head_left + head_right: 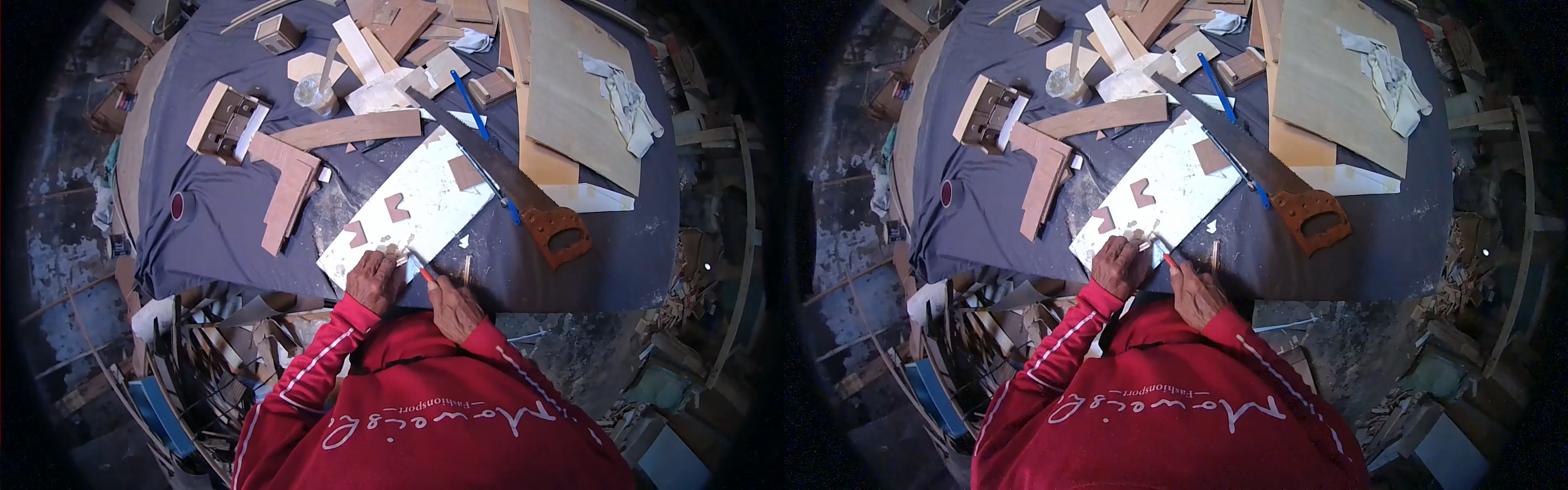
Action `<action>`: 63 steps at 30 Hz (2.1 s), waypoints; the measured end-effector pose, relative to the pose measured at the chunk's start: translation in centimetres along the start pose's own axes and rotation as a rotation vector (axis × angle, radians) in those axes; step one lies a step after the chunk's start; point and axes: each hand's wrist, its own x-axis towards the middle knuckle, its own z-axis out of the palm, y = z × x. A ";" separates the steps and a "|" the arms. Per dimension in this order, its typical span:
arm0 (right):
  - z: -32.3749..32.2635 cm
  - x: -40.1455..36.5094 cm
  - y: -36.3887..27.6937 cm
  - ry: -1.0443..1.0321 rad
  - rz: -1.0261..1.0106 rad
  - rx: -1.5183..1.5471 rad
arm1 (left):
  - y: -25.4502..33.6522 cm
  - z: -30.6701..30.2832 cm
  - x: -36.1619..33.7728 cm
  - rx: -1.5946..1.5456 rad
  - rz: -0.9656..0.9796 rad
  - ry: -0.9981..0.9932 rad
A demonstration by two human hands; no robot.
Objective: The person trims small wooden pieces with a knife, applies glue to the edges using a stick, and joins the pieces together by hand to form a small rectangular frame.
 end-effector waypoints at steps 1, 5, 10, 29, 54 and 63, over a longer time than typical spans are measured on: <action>-1.4 -0.4 -1.5 -0.001 0.066 0.039 | -0.3 0.4 -0.3 -0.009 0.002 0.010; -1.1 0.2 -1.0 -0.027 -0.002 -0.012 | -0.2 0.3 -0.4 -0.005 0.011 -0.015; -2.2 0.7 -2.0 -0.106 0.175 0.104 | -0.1 0.0 0.2 -0.014 -0.025 -0.050; -4.8 3.2 -2.4 0.033 0.386 0.810 | 3.3 -1.1 0.9 -0.706 -0.416 0.100; -2.2 -0.9 -2.3 -0.074 0.158 0.012 | 0.7 1.0 0.0 -0.088 -0.066 0.010; -2.4 -0.5 -2.8 -0.093 0.115 -0.041 | 0.4 1.1 -0.2 -0.032 -0.044 -0.037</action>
